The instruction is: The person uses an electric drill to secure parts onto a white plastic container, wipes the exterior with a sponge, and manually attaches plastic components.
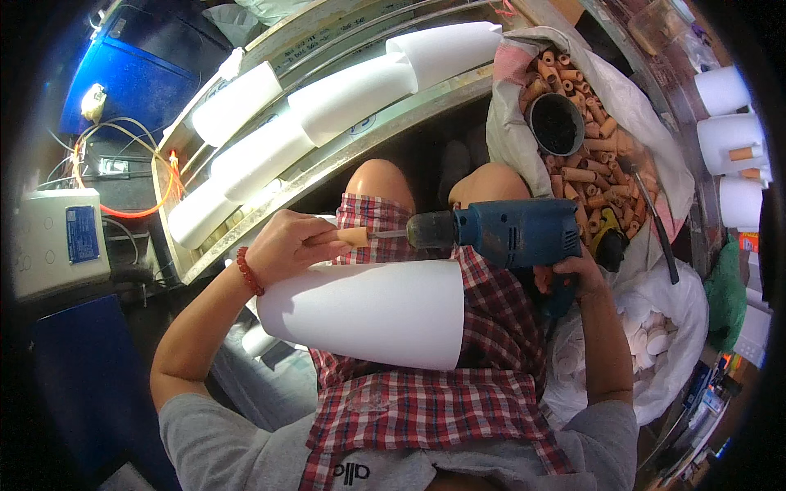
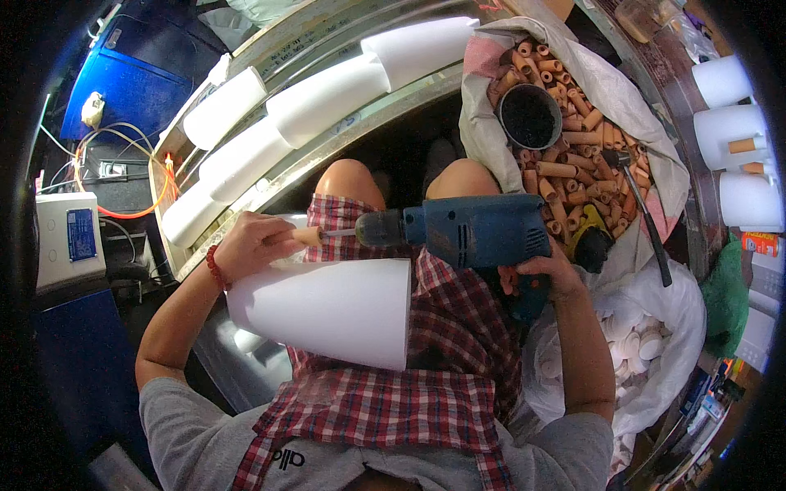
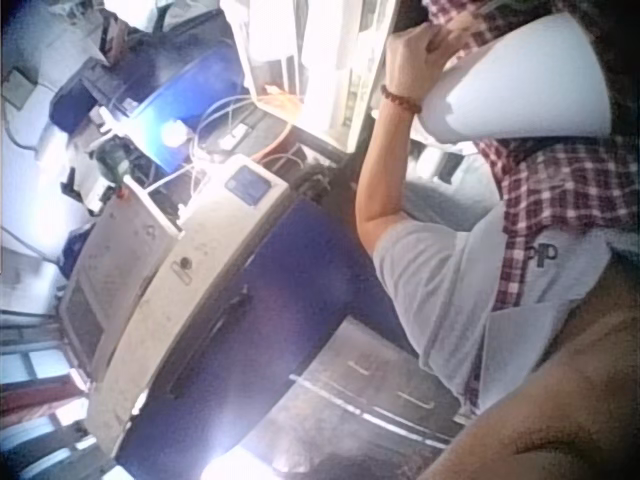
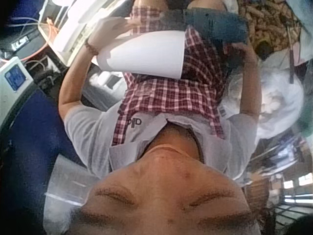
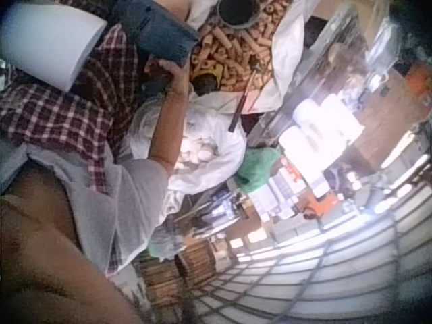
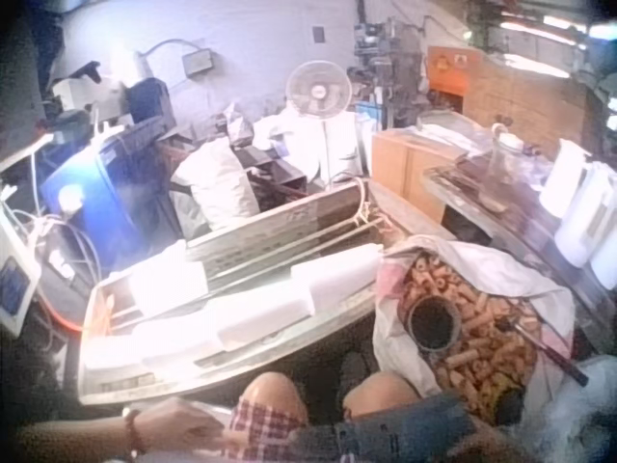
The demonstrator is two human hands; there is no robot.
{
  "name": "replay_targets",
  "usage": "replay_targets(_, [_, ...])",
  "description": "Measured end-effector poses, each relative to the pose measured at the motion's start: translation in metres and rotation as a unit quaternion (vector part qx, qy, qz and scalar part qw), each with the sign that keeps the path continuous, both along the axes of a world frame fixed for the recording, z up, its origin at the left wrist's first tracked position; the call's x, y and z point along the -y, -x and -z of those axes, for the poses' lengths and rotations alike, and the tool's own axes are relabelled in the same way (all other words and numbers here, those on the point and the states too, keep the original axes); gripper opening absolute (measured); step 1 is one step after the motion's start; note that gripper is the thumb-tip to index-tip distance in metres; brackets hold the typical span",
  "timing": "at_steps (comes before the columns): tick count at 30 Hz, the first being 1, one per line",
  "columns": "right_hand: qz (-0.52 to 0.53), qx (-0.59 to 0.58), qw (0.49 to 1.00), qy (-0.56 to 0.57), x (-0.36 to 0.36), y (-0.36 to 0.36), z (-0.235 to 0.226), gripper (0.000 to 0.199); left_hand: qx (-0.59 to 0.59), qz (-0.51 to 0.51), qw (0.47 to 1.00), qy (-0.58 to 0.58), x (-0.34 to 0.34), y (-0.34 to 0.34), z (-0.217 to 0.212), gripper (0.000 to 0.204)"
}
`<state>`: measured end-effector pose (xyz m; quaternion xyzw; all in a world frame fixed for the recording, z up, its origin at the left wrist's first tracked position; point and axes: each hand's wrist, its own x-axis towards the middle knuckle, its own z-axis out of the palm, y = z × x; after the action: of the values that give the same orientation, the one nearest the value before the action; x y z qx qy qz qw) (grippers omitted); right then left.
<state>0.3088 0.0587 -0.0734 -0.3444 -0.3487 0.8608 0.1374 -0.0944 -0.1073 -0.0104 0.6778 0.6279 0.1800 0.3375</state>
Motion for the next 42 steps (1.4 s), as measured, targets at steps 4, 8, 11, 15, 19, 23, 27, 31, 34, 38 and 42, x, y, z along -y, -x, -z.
replay_targets(4, [-0.007,-0.019,1.0,-0.005,0.002,0.001,-0.003,0.041,-0.014,-0.005,1.0,-0.005,0.005,-0.006,-0.006,0.024])
replay_targets(8, [-0.057,0.004,0.995,-0.081,-0.001,0.002,-0.022,0.039,-0.021,-0.012,0.998,0.056,0.013,-0.009,-0.008,0.026])
replay_targets(11, [-0.087,0.012,0.987,-0.138,-0.004,0.0,-0.036,0.037,-0.009,-0.014,0.999,0.043,0.014,-0.023,-0.007,0.029])
replay_targets(15, [-0.115,0.028,0.979,-0.168,-0.013,-0.013,-0.059,0.034,-0.031,-0.033,0.999,0.014,0.04,-0.026,0.003,0.035])
replay_targets(19, [-0.038,-0.06,0.983,-0.168,-0.019,-0.051,-0.057,0.041,-0.085,-0.06,0.994,0.019,0.054,-0.032,-0.002,0.037])
replay_targets(23, [0.186,-0.014,0.973,-0.138,-0.02,-0.07,-0.063,0.042,-0.1,-0.131,0.986,-0.023,0.048,-0.069,-0.027,0.031])
replay_targets(27, [0.339,0.016,0.934,-0.116,-0.068,-0.055,-0.041,0.031,-0.096,-0.057,0.992,0.065,0.043,-0.086,-0.054,0.039])
replay_targets(31, [0.424,-0.043,0.901,-0.08,-0.13,-0.038,-0.021,0.032,-0.086,0.017,0.992,0.094,0.022,-0.085,-0.073,0.046])
replay_targets(34, [0.446,-0.079,0.89,-0.057,-0.159,-0.023,0.004,0.033,-0.118,0.003,0.993,0.004,0.003,-0.093,-0.089,0.048])
replay_targets(38, [0.433,-0.062,0.898,-0.046,-0.184,-0.03,0.049,0.032,-0.205,-0.001,0.978,0.037,0.003,-0.111,-0.073,0.047])
replay_targets(42, [0.213,0.255,0.928,-0.168,-0.145,-0.063,-0.008,0.034,-0.166,-0.056,0.984,0.017,0.013,-0.097,-0.067,0.045])
